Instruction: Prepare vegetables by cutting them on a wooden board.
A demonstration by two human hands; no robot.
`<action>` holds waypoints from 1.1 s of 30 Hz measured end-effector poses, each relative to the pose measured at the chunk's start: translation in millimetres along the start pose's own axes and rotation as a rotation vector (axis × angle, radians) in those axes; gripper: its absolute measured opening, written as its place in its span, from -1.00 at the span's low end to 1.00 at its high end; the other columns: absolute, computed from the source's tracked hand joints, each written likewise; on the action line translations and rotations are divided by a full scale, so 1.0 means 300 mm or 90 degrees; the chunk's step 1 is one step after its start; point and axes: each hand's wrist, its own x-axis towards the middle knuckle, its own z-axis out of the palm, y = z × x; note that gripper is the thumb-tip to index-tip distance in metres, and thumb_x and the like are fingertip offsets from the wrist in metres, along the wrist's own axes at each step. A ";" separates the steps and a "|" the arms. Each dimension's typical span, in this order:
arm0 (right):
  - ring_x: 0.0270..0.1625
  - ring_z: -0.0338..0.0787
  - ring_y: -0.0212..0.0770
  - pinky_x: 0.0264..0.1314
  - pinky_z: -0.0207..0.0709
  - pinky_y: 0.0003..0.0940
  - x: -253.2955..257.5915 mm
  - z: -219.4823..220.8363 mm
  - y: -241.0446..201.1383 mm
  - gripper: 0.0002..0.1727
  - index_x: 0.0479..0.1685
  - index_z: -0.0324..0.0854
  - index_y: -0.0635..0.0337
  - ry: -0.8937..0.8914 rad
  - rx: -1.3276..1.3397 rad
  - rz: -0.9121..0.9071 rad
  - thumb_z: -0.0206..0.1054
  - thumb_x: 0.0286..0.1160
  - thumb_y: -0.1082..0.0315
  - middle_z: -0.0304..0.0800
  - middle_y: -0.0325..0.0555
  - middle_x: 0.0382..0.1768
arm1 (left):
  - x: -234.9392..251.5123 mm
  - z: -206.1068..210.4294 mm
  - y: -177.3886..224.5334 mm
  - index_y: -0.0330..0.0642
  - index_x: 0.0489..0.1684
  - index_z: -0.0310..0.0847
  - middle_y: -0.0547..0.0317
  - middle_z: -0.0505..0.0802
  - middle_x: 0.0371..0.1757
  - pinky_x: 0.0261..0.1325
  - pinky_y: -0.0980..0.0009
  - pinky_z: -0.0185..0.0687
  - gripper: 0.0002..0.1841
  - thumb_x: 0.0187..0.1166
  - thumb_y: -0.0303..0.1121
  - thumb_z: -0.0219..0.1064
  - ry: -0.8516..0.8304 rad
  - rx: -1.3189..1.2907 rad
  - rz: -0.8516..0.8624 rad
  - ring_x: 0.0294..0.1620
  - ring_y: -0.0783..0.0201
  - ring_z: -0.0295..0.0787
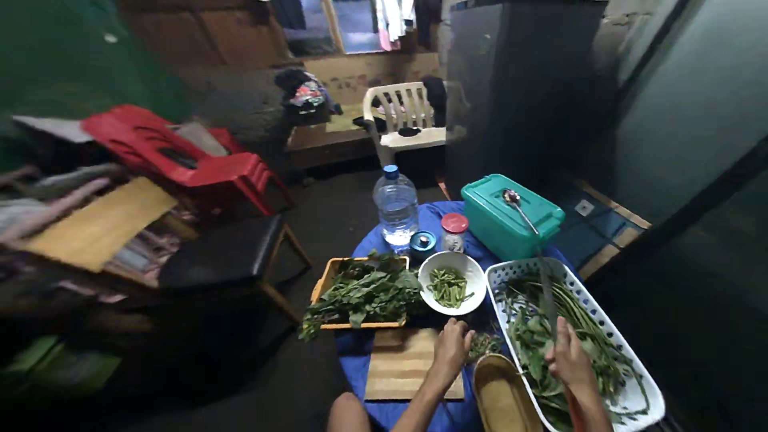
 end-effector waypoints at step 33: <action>-0.77 0.58 -0.39 -0.70 0.55 -0.42 -0.159 0.083 0.067 -0.13 0.47 0.46 0.30 -0.095 0.296 0.033 -0.61 0.84 -0.16 0.53 -0.31 -0.77 | -0.035 -0.821 -0.475 -0.29 0.14 0.69 0.07 0.79 -0.12 -0.22 0.41 0.53 -0.76 0.70 -0.33 0.32 0.394 -0.365 -0.164 -0.31 0.38 0.61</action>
